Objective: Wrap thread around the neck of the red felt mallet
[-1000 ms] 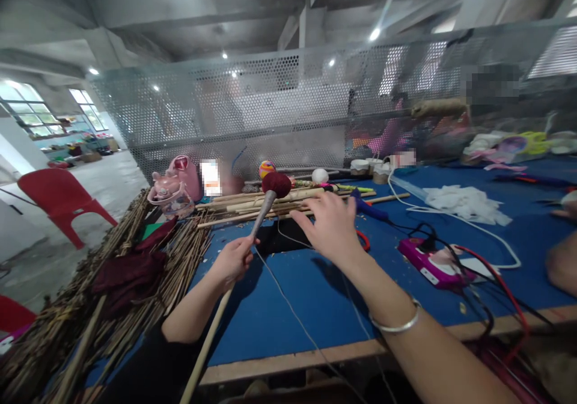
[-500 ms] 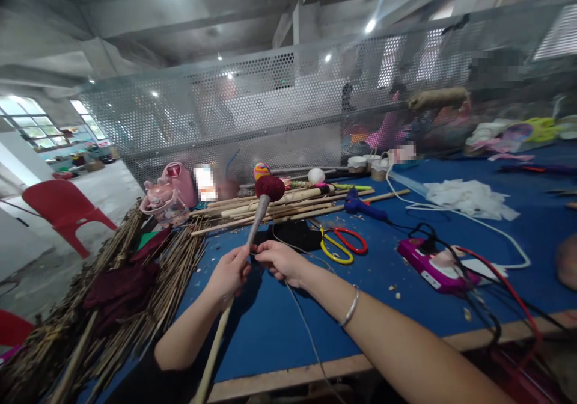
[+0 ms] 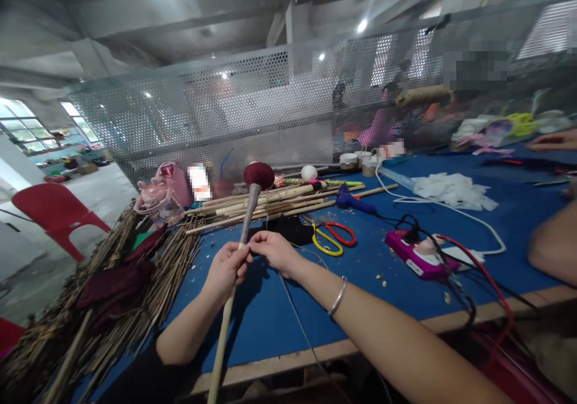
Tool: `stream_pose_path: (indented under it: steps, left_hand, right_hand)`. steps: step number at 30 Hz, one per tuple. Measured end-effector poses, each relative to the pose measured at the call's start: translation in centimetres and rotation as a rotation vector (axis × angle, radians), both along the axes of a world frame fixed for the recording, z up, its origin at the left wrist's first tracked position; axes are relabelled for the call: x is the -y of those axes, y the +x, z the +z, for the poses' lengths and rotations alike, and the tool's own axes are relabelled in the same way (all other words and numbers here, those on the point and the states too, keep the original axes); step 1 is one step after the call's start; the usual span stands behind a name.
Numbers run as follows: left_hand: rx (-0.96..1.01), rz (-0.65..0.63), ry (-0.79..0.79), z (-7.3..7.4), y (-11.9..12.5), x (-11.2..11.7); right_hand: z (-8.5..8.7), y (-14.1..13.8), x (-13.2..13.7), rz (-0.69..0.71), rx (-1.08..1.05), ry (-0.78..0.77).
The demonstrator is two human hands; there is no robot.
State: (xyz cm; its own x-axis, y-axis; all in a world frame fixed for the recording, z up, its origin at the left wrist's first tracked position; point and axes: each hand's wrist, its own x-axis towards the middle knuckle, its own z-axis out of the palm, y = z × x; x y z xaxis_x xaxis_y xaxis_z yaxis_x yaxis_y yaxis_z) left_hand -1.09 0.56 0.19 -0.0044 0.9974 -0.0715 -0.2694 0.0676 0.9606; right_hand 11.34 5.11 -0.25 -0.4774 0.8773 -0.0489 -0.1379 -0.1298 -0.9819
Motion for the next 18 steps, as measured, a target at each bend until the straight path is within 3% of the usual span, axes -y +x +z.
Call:
stream_pose_path:
  steps: [6, 10, 12, 16, 18]
  left_hand:
    - [-0.033, -0.047, 0.051, -0.5, -0.2, -0.5]
    - [-0.177, -0.096, 0.074, -0.9, 0.2, -0.1]
    - [-0.278, -0.055, 0.096, -1.2, 0.5, 0.0]
    - [-0.487, 0.158, 0.212, -1.6, 1.2, -0.7]
    - [-0.552, 0.185, 0.195, -1.6, 1.5, -1.4]
  right_hand:
    - [-0.6, 0.5, -0.7, 0.129, -0.067, -0.033]
    - [-0.7, 1.0, -1.2, 0.218, -0.076, -0.027]
    - [-0.5, 1.1, -1.3, 0.162, -0.079, -0.003]
    - [-0.2, 1.3, -1.6, 0.07, -0.089, 0.042]
    - [-0.2, 1.5, -1.9, 0.037, -0.058, 0.039]
